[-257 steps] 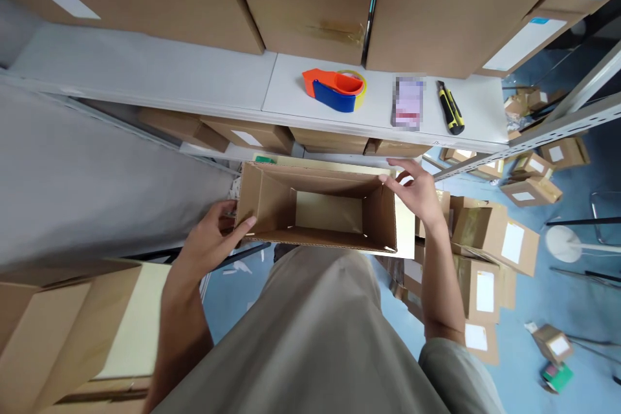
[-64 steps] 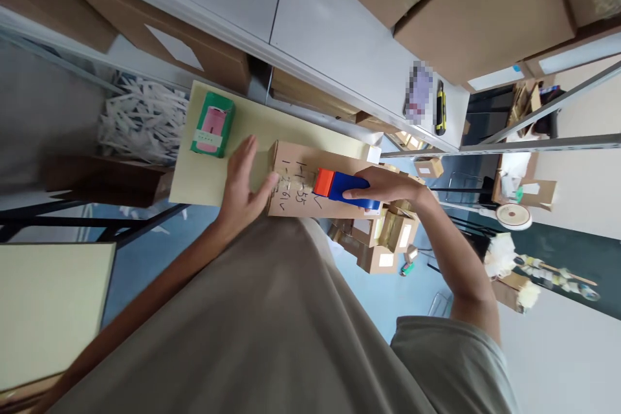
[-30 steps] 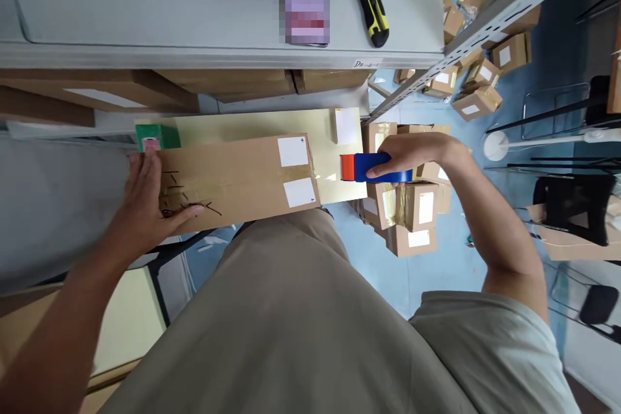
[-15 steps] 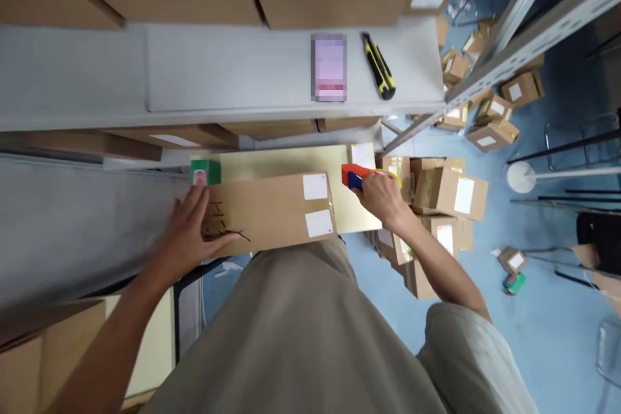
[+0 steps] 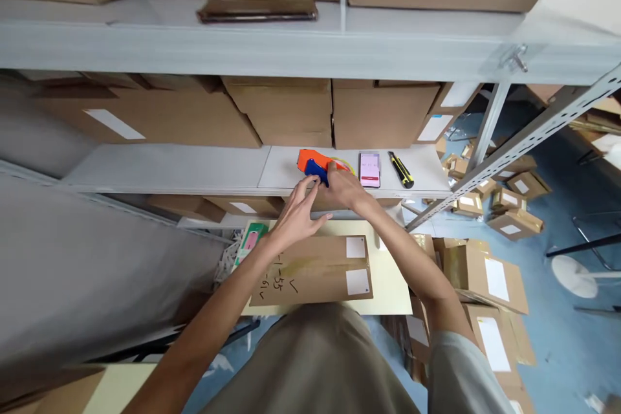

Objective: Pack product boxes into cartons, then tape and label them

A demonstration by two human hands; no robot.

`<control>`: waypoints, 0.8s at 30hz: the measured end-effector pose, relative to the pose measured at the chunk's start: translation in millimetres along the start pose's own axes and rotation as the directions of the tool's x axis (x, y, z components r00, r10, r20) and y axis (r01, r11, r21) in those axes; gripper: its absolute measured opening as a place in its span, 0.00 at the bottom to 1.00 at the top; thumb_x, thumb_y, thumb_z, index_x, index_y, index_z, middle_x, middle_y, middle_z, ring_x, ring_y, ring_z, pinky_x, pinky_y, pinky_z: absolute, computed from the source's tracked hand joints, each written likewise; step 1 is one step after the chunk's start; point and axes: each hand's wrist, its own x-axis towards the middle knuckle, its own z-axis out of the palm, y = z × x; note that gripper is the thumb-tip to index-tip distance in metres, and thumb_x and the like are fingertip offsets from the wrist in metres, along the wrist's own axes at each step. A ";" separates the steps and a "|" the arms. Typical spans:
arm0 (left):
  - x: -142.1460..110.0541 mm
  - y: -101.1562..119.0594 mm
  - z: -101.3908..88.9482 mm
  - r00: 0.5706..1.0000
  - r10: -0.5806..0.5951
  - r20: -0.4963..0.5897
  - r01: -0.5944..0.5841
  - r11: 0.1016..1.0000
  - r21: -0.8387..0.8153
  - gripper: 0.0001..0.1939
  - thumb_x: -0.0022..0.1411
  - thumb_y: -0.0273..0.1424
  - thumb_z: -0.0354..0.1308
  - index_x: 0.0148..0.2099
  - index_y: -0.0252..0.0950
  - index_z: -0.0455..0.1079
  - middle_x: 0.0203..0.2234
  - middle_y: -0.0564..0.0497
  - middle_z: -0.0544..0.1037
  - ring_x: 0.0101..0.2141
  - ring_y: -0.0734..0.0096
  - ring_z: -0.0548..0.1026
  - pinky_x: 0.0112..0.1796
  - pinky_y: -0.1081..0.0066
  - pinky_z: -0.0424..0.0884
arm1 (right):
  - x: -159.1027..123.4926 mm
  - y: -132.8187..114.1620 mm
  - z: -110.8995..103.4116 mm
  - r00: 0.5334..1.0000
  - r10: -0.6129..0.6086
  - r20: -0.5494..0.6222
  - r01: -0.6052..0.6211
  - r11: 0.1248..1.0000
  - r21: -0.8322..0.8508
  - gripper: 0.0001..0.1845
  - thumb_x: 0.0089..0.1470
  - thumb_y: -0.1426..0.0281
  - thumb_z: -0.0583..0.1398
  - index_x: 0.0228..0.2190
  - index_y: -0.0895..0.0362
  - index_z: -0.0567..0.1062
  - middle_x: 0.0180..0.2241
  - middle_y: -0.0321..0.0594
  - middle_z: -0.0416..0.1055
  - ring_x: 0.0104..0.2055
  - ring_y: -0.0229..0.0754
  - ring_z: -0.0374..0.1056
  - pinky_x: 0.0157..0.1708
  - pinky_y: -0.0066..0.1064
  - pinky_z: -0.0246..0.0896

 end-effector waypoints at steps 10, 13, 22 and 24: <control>7.1 -33.7 7.4 0.989 -0.138 -0.051 0.130 0.982 -0.134 0.58 0.66 0.43 0.74 0.87 0.38 0.47 0.84 0.30 0.43 0.82 0.30 0.54 0.79 0.40 0.59 | 41.5 -32.8 7.8 0.995 -0.095 -0.007 0.092 0.980 -0.179 0.29 0.77 0.70 0.48 0.70 0.74 0.63 0.60 0.74 0.80 0.62 0.70 0.78 0.65 0.51 0.64; 7.9 -41.0 15.6 0.985 -0.173 -0.021 0.166 0.968 -0.188 0.59 0.66 0.44 0.74 0.87 0.38 0.47 0.86 0.30 0.41 0.83 0.31 0.52 0.79 0.42 0.58 | 53.0 -29.1 17.4 0.996 -0.091 -0.014 0.086 0.977 -0.196 0.28 0.77 0.70 0.48 0.70 0.75 0.64 0.60 0.73 0.80 0.62 0.68 0.78 0.68 0.50 0.60; 9.9 -45.3 35.8 0.960 -0.204 0.192 0.247 0.939 -0.239 0.54 0.71 0.46 0.67 0.86 0.32 0.48 0.85 0.29 0.47 0.84 0.38 0.48 0.80 0.44 0.54 | 89.6 -4.3 72.3 0.992 -0.129 0.011 0.129 0.978 -0.166 0.33 0.74 0.73 0.52 0.75 0.74 0.63 0.72 0.71 0.70 0.76 0.64 0.63 0.78 0.54 0.50; -9.6 -40.1 23.5 0.946 -0.250 0.208 0.292 0.934 -0.206 0.55 0.72 0.46 0.67 0.87 0.30 0.46 0.85 0.29 0.46 0.84 0.40 0.48 0.81 0.45 0.52 | 76.3 8.6 80.3 0.984 -0.140 -0.114 0.128 0.986 -0.111 0.37 0.76 0.70 0.52 0.78 0.75 0.58 0.75 0.72 0.65 0.79 0.66 0.59 0.80 0.60 0.47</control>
